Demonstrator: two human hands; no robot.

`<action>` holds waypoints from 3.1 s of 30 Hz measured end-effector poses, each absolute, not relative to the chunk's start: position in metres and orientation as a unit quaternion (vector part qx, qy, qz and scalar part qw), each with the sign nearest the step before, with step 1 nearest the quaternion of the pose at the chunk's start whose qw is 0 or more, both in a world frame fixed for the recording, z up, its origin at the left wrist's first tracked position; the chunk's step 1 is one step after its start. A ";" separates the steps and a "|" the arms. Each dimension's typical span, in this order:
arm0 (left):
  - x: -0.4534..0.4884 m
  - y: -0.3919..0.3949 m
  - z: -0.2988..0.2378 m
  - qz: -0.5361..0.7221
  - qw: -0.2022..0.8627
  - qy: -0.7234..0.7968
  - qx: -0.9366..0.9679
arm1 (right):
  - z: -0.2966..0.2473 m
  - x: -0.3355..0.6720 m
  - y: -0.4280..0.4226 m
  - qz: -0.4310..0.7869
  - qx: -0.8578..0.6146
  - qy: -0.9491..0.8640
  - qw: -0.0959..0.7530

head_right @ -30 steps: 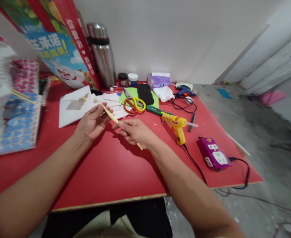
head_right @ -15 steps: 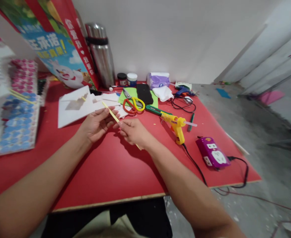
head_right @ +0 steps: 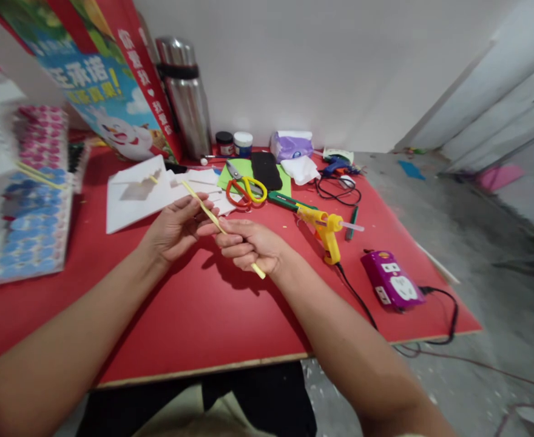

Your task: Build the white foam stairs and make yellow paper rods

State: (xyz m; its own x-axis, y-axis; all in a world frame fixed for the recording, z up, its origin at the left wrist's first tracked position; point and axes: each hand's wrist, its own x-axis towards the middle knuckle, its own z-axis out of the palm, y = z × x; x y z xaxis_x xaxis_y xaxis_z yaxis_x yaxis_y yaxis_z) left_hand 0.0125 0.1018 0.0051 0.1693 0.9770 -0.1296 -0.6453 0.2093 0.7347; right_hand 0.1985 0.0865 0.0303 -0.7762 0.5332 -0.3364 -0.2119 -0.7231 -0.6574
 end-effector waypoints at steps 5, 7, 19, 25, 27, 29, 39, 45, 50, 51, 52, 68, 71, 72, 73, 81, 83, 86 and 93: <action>0.013 0.106 -0.001 0.591 0.676 0.350 0.266 | 0.021 0.187 0.080 0.673 -0.427 -0.529 0.291; 0.013 0.107 -0.002 0.600 0.659 0.366 0.268 | 0.016 0.183 0.077 0.503 -0.464 -0.656 0.318; 0.015 0.105 0.000 0.607 0.647 0.375 0.270 | 0.012 0.181 0.074 0.359 -0.462 -0.747 0.316; 0.013 0.105 0.002 0.604 0.667 0.352 0.256 | 0.026 0.183 0.075 0.724 -0.406 -0.478 0.288; 0.014 0.105 0.002 0.605 0.669 0.349 0.255 | 0.026 0.185 0.077 0.729 -0.400 -0.481 0.278; 0.015 0.105 0.002 0.607 0.661 0.357 0.259 | 0.022 0.185 0.078 0.662 -0.424 -0.549 0.284; 0.020 0.103 0.003 0.619 0.630 0.395 0.253 | 0.004 0.179 0.073 0.210 -0.472 -0.812 0.271; 0.016 0.104 0.003 0.611 0.645 0.373 0.268 | 0.016 0.178 0.074 0.445 -0.461 -0.697 0.322; 0.016 0.105 0.002 0.594 0.666 0.365 0.265 | 0.022 0.175 0.073 0.606 -0.462 -0.558 0.330; 0.016 0.104 0.002 0.586 0.672 0.366 0.264 | 0.021 0.175 0.073 0.609 -0.464 -0.549 0.336; 0.017 0.104 0.002 0.578 0.678 0.369 0.263 | 0.020 0.174 0.073 0.613 -0.465 -0.540 0.341; 0.007 0.106 0.010 0.546 0.699 0.384 0.257 | 0.026 0.196 0.089 0.885 -0.304 -0.305 0.175; 0.007 0.106 0.012 0.550 0.696 0.387 0.251 | 0.023 0.198 0.088 0.872 -0.307 -0.326 0.197; 0.008 0.106 0.012 0.553 0.694 0.389 0.248 | 0.022 0.198 0.087 0.865 -0.311 -0.333 0.208; 0.008 0.106 0.013 0.555 0.691 0.392 0.246 | 0.022 0.198 0.087 0.859 -0.315 -0.340 0.218; 0.008 0.106 0.008 0.557 0.659 0.418 0.283 | 0.021 0.189 0.080 0.756 -0.415 -0.447 0.239; 0.009 0.107 0.006 0.560 0.651 0.425 0.288 | 0.019 0.186 0.078 0.698 -0.453 -0.499 0.241; 0.011 0.107 0.004 0.567 0.643 0.434 0.275 | 0.014 0.183 0.077 0.545 -0.491 -0.621 0.275; 0.010 0.108 0.001 0.579 0.664 0.388 0.270 | 0.020 0.182 0.076 0.621 -0.478 -0.535 0.315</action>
State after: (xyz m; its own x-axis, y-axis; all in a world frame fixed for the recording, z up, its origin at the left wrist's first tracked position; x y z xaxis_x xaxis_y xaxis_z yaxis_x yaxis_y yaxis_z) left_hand 0.0097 0.1084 0.0014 0.0288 0.9790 -0.2019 -0.5595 0.1831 0.8083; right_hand 0.1823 0.0760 0.0197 -0.3451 0.9027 -0.2568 0.1209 -0.2286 -0.9660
